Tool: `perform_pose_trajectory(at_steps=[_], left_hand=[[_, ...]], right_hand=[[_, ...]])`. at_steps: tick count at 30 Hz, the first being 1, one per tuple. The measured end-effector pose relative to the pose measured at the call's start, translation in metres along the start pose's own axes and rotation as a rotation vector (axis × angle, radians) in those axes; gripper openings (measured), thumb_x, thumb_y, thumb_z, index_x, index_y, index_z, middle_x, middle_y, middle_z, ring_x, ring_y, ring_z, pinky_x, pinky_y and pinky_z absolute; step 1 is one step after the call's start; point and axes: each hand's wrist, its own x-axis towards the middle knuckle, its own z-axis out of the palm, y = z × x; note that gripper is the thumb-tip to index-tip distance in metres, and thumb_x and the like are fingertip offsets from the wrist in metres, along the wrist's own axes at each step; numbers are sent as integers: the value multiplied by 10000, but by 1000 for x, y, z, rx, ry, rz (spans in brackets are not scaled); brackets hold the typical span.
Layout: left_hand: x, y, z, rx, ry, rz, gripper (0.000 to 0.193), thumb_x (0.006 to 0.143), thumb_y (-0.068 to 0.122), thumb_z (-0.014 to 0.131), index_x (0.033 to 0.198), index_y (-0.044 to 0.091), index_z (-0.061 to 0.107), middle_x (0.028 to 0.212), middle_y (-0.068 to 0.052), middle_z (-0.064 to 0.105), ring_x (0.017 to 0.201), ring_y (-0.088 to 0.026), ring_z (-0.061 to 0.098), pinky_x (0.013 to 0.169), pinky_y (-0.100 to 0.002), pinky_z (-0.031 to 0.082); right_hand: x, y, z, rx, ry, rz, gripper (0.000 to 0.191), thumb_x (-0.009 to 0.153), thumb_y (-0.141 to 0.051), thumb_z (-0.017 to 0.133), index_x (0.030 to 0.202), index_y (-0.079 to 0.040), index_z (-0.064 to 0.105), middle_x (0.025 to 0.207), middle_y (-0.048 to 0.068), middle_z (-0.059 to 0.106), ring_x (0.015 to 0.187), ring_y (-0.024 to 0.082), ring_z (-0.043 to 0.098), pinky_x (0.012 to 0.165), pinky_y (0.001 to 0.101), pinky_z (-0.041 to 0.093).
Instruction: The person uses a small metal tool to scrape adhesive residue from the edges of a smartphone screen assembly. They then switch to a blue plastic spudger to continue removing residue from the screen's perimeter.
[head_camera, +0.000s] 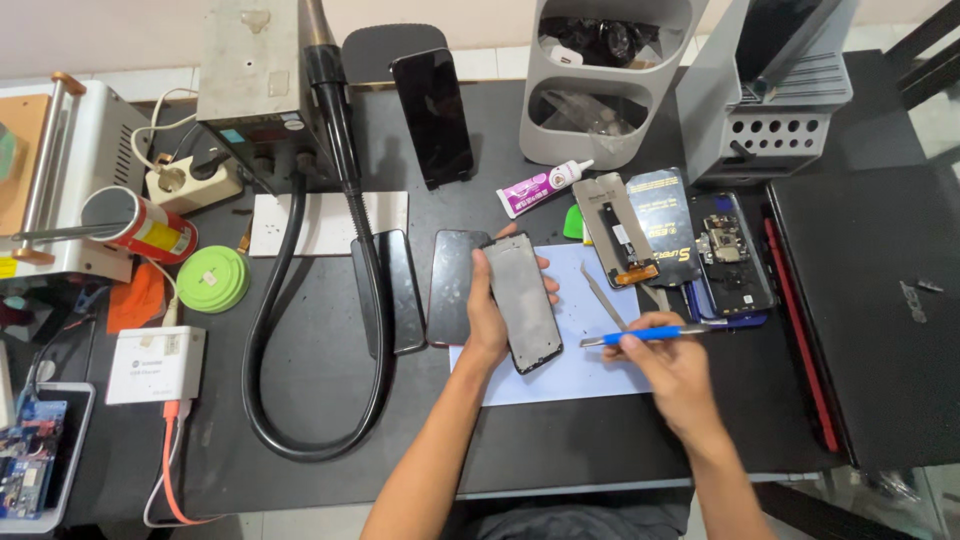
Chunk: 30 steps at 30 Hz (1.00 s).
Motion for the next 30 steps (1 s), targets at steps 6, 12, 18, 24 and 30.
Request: perform_pose_trajectory(at_steps=[6, 12, 18, 24, 30], left_hand=[[1, -3, -1, 27, -1, 30, 806, 1035, 663, 246, 1596, 87, 302, 1027, -157, 609, 810, -248, 674, 720, -410, 602], [-3, -2, 1, 42, -13, 13, 791, 1037, 659, 250, 1591, 97, 302, 1002, -138, 596, 775, -233, 660, 698, -399, 595], [-1, 1, 7, 21, 30, 44, 805, 1027, 676, 260, 1582, 96, 320, 992, -127, 586, 765, -220, 653, 675, -387, 589], [-1, -1, 6, 78, 58, 33, 817, 1011, 685, 271, 1574, 96, 332, 986, -132, 592, 753, -216, 659, 658, -385, 598], [0, -3, 5, 78, 61, 53, 810, 1024, 669, 278, 1572, 75, 337, 969, -137, 602, 743, -222, 667, 655, -391, 602]], right_hand=[[8, 18, 26, -118, -61, 0, 179, 931, -18, 679, 982, -1, 508, 750, 108, 641, 638, 167, 672, 592, 313, 540], [9, 6, 38, -268, -41, -39, 199, 917, -61, 688, 1059, 3, 565, 761, 84, 663, 624, 132, 671, 568, 274, 558], [12, -8, 50, -686, 24, -346, 152, 940, -100, 720, 970, 6, 614, 705, 51, 682, 631, 100, 693, 579, 267, 538], [15, -13, 53, -482, -9, -114, 150, 943, -111, 702, 911, -4, 601, 612, 66, 647, 528, 112, 623, 490, 280, 483], [10, -14, 56, -482, 12, -212, 164, 953, -109, 700, 892, -11, 584, 623, 36, 649, 541, 86, 626, 509, 255, 488]])
